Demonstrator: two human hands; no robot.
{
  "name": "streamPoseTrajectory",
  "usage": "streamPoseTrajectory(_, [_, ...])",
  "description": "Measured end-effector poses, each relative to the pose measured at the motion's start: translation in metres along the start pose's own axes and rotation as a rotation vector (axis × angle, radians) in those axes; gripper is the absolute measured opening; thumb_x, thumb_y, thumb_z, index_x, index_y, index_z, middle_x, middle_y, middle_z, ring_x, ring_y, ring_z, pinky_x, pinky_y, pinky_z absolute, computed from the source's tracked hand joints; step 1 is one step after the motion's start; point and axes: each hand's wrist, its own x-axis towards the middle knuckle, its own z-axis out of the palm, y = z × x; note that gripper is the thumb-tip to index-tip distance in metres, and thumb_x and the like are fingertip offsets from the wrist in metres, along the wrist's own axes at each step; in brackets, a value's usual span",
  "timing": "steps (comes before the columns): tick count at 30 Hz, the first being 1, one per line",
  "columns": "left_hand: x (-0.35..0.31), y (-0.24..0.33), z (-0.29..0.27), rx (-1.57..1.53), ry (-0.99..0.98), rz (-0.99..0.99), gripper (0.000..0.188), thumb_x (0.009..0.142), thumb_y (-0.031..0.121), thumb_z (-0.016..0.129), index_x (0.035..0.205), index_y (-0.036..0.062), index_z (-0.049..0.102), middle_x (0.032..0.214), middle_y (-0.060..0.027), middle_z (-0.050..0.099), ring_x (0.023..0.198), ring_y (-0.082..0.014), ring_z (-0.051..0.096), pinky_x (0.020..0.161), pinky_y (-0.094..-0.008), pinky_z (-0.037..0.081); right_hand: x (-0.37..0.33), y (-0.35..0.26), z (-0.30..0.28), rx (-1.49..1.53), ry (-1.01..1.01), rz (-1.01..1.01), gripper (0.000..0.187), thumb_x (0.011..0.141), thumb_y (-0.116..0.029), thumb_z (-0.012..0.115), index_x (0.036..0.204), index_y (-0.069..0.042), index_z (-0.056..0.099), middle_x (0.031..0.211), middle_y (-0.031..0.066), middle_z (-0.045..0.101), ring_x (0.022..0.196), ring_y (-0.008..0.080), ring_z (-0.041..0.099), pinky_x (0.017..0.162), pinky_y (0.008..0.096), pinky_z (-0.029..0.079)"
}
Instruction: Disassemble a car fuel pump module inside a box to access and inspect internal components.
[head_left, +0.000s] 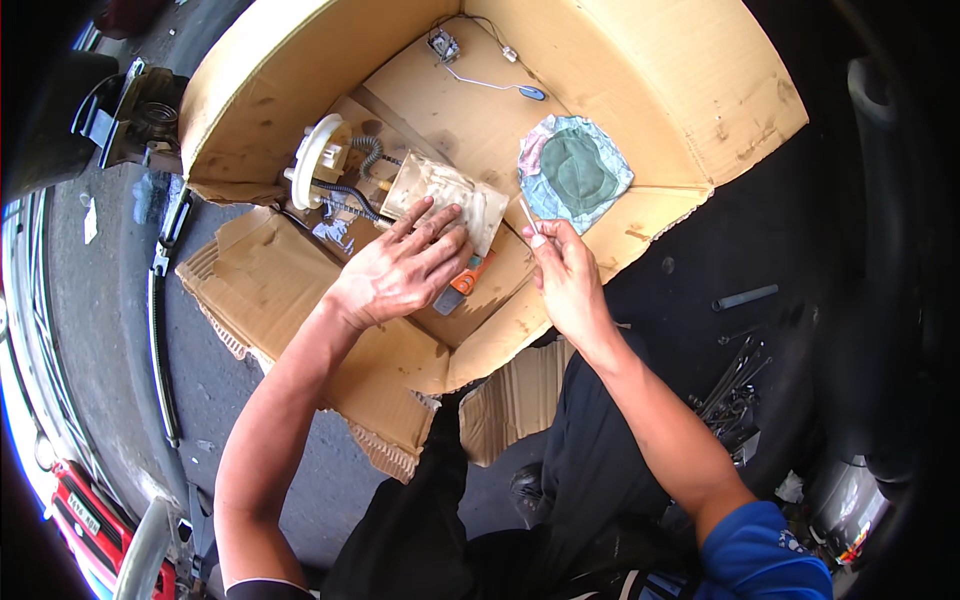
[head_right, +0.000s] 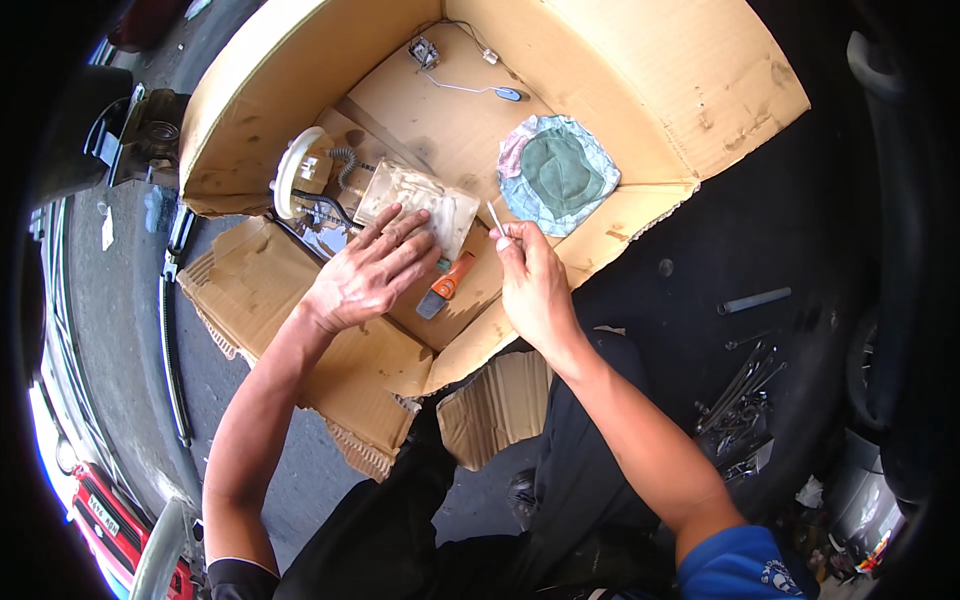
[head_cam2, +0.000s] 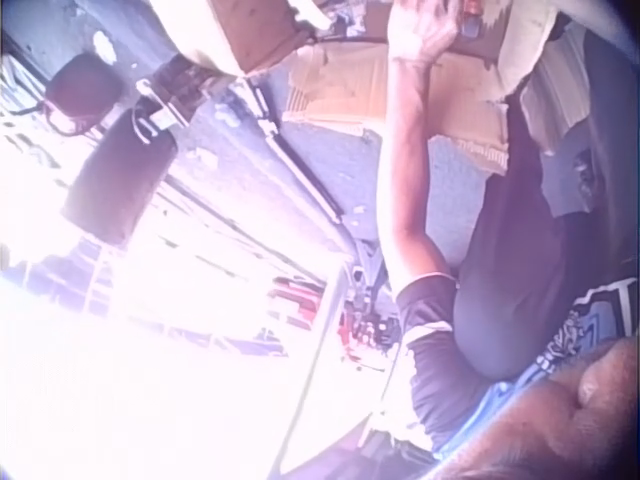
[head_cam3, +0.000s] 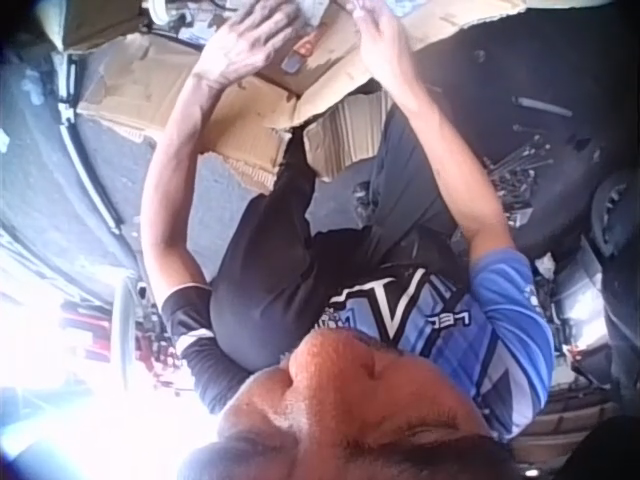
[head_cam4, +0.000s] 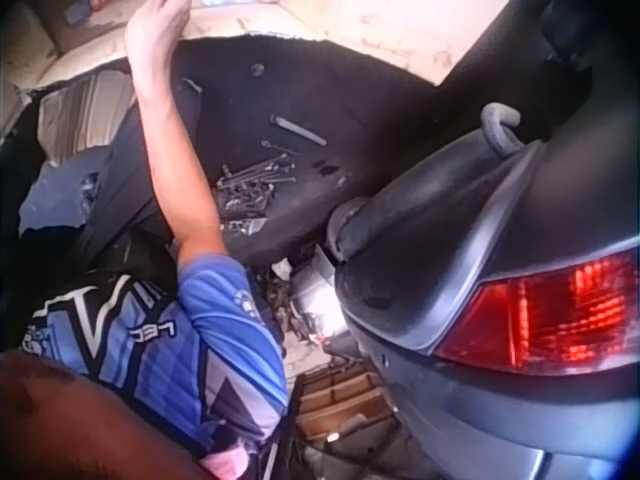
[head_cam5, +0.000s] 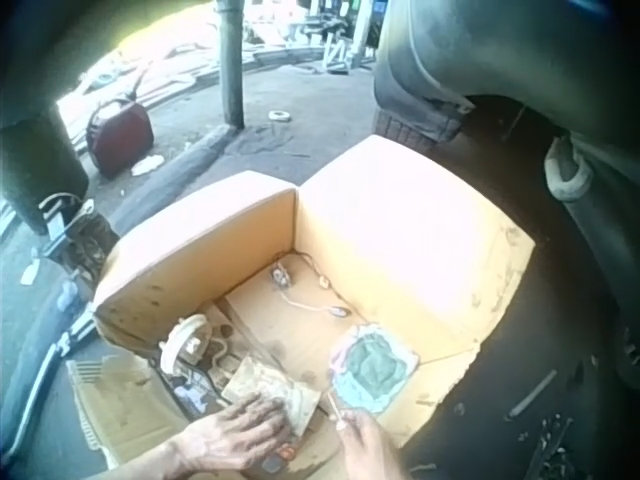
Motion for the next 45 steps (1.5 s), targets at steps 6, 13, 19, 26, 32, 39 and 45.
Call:
streamPoseTrajectory(6, [0.002, 0.013, -0.004, 0.110, 0.023, 0.012, 0.043, 0.079, 0.018, 0.073, 0.119, 0.0023, 0.073, 0.125, -0.0104, 0.069, 0.123, -0.0299, 0.068, 0.109, -0.0452, 0.058, 0.011, -0.002, 0.032, 0.193, -0.044, 0.177, 0.022, 0.116, -0.019, 0.057, 0.127, 0.000, 0.057, 0.103, 0.0070, 0.065, 0.063, 0.0104, 0.061, 0.055, 0.0264, 0.048])
streamPoseTrajectory(13, [0.002, 0.012, -0.013, -0.049, 0.040, -0.145, 0.037, 0.089, 0.012, 0.077, 0.123, -0.0003, 0.068, 0.123, -0.0141, 0.070, 0.123, -0.0306, 0.069, 0.104, -0.0392, 0.060, 0.012, 0.006, 0.039, 0.256, -0.045, 0.164, 0.015, 0.114, -0.014, 0.060, 0.123, -0.002, 0.057, 0.096, 0.0047, 0.065, 0.060, 0.0079, 0.054, 0.053, 0.0250, 0.044])
streamPoseTrajectory(19, [-0.021, 0.030, -0.024, -0.076, 0.038, -0.217, 0.039, 0.087, 0.008, 0.080, 0.124, 0.0041, 0.069, 0.124, -0.0120, 0.071, 0.121, -0.0313, 0.068, 0.101, -0.0450, 0.057, 0.011, 0.008, 0.037, 0.261, -0.074, 0.128, 0.016, 0.113, -0.012, 0.061, 0.123, -0.001, 0.056, 0.096, 0.0046, 0.064, 0.062, 0.0073, 0.054, 0.054, 0.0240, 0.044])
streamPoseTrajectory(26, [-0.026, 0.055, -0.021, -0.392, 0.008, -0.748, 0.023, 0.099, 0.019, 0.080, 0.111, 0.0006, 0.076, 0.099, -0.0101, 0.077, 0.087, -0.0225, 0.072, 0.082, -0.0375, 0.060, 0.005, 0.003, 0.036, 0.234, -0.077, 0.105, 0.017, 0.112, -0.012, 0.062, 0.121, 0.000, 0.054, 0.100, 0.0062, 0.065, 0.063, 0.0086, 0.054, 0.056, 0.0265, 0.048])
streamPoseTrajectory(32, [-0.006, 0.056, -0.007, -1.116, -0.001, -1.413, 0.043, 0.104, 0.040, 0.077, 0.105, -0.0023, 0.077, 0.092, -0.0063, 0.079, 0.080, -0.0127, 0.069, 0.074, -0.0306, 0.058, -0.002, 0.014, 0.035, 0.024, -0.095, -0.022, 0.017, 0.109, -0.009, 0.067, 0.117, 0.000, 0.056, 0.098, 0.0056, 0.067, 0.063, 0.0095, 0.057, 0.056, 0.0299, 0.048])
streamPoseTrajectory(39, [-0.022, 0.056, 0.006, -1.505, 0.183, -1.679, 0.037, 0.102, 0.039, 0.081, 0.100, 0.0019, 0.076, 0.090, -0.0060, 0.078, 0.076, -0.0087, 0.068, 0.070, -0.0264, 0.057, -0.005, -0.002, 0.040, 0.009, -0.144, 0.121, 0.019, 0.109, -0.018, 0.067, 0.112, -0.001, 0.061, 0.093, 0.0164, 0.072, 0.083, 0.0313, 0.072, 0.078, 0.0438, 0.055])
streamPoseTrajectory(45, [-0.025, 0.065, 0.008, -1.626, 0.284, -1.629, 0.030, 0.104, 0.034, 0.079, 0.102, 0.0041, 0.075, 0.089, -0.0047, 0.076, 0.078, -0.0109, 0.070, 0.073, -0.0281, 0.058, 0.003, 0.004, 0.038, -0.034, -0.099, 0.032, 0.027, 0.110, -0.025, 0.068, 0.111, 0.000, 0.061, 0.090, 0.0142, 0.072, 0.076, 0.0248, 0.067, 0.074, 0.0404, 0.053])
